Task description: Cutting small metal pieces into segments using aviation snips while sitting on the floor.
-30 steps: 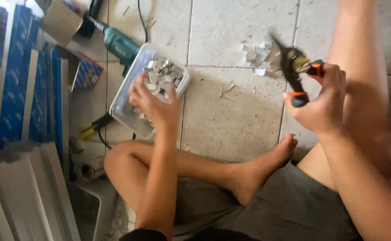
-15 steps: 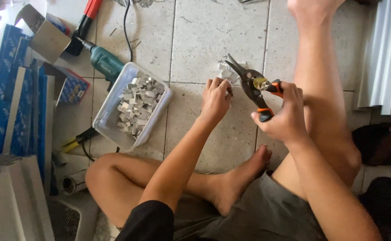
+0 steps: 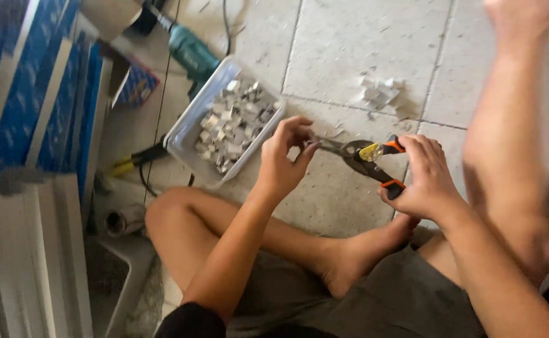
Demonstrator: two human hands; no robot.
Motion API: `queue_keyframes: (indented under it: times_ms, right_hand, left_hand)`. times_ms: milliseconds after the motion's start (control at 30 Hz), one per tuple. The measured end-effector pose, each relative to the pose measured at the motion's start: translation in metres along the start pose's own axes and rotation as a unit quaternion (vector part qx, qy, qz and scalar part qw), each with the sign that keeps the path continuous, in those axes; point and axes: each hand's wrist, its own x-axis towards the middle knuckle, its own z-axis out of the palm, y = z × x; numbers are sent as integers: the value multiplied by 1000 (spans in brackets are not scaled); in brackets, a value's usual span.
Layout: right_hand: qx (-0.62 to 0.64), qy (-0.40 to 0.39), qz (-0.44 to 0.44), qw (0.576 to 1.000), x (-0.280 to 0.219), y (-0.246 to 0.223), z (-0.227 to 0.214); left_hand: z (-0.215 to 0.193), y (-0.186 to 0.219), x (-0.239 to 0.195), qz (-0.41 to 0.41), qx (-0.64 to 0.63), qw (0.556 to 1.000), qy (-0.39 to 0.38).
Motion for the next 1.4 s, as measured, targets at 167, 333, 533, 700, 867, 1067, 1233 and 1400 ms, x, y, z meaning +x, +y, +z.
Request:
queue_keyframes:
  times_ms: [167, 333, 533, 700, 867, 1067, 1233, 1400]
  right_hand:
    - [-41, -43, 5, 998, -1, -2, 11]
    - [-67, -64, 1, 996, -4, 2, 16]
    - [-121, -78, 9, 990, -13, 11, 18]
    - [-104, -5, -7, 995, -14, 10, 15]
    - [-46, -28, -67, 996, 1, -21, -14]
    - [-107, -59, -56, 991, -5, -3, 1]
    - [-112, -56, -36, 992, -7, -1, 2]
    - [-88, -49, -27, 995, -7, -10, -5]
  left_hand:
    - [-14, -7, -1, 23, -41, 999, 1]
    - [-8, -9, -4, 40, -70, 996, 30]
    - [-9, -6, -7, 44, -71, 996, 30]
    - [-16, 9, -7, 46, -75, 996, 18]
    - [-17, 19, -7, 8, -66, 997, -29]
    - [-9, 23, -11, 15, -85, 996, -28]
    - [-11, 22, -13, 23, -75, 997, -27]
    - [-15, 24, -14, 15, -66, 997, -20]
